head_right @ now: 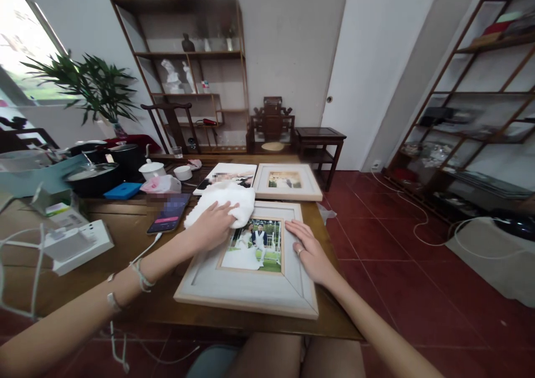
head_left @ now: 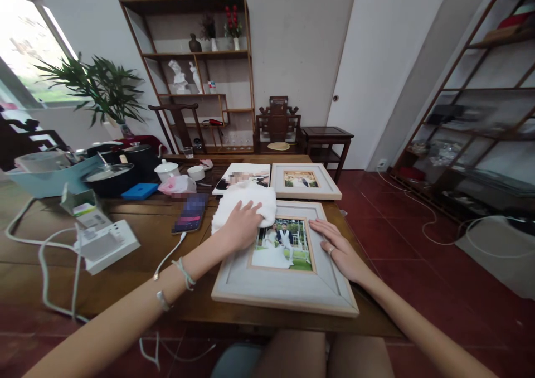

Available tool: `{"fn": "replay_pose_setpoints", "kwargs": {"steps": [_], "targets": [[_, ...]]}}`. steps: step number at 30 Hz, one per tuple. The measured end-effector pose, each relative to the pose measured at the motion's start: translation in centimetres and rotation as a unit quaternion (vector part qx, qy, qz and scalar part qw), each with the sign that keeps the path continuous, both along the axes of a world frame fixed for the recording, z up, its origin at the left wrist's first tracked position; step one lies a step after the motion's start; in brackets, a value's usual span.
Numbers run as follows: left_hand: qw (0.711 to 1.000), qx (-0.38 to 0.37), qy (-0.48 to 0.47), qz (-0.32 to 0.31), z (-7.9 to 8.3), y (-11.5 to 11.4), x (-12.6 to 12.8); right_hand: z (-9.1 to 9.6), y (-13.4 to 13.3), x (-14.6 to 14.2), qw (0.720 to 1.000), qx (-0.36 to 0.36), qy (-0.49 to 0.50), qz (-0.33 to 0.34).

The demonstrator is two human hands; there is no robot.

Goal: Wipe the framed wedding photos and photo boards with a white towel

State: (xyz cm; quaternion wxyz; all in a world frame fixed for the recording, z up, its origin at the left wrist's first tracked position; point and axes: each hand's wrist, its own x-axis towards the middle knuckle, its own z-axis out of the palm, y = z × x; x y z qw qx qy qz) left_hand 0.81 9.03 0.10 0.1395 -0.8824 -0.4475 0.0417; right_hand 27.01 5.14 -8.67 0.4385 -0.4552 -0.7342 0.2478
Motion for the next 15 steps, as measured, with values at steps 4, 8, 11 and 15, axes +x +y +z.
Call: {"fn": "replay_pose_setpoints", "kwargs": {"steps": [4,8,11,15], "targets": [[0.999,0.009,-0.041,-0.007,-1.1,0.0,0.4,0.0,0.0,0.0,1.000,-0.001,-0.003,-0.003],[0.996,0.058,-0.063,-0.009,-2.7,1.3,-0.2,0.0,0.0,0.0,1.000,-0.005,-0.007,-0.003],[0.996,0.073,-0.058,0.007,-2.8,2.0,-1.3,0.0,0.0,0.0,1.000,-0.005,-0.006,-0.005],[0.999,0.024,-0.031,-0.016,-1.7,0.7,-2.0,-0.1,0.1,0.0,1.000,-0.008,-0.004,-0.008]]}}
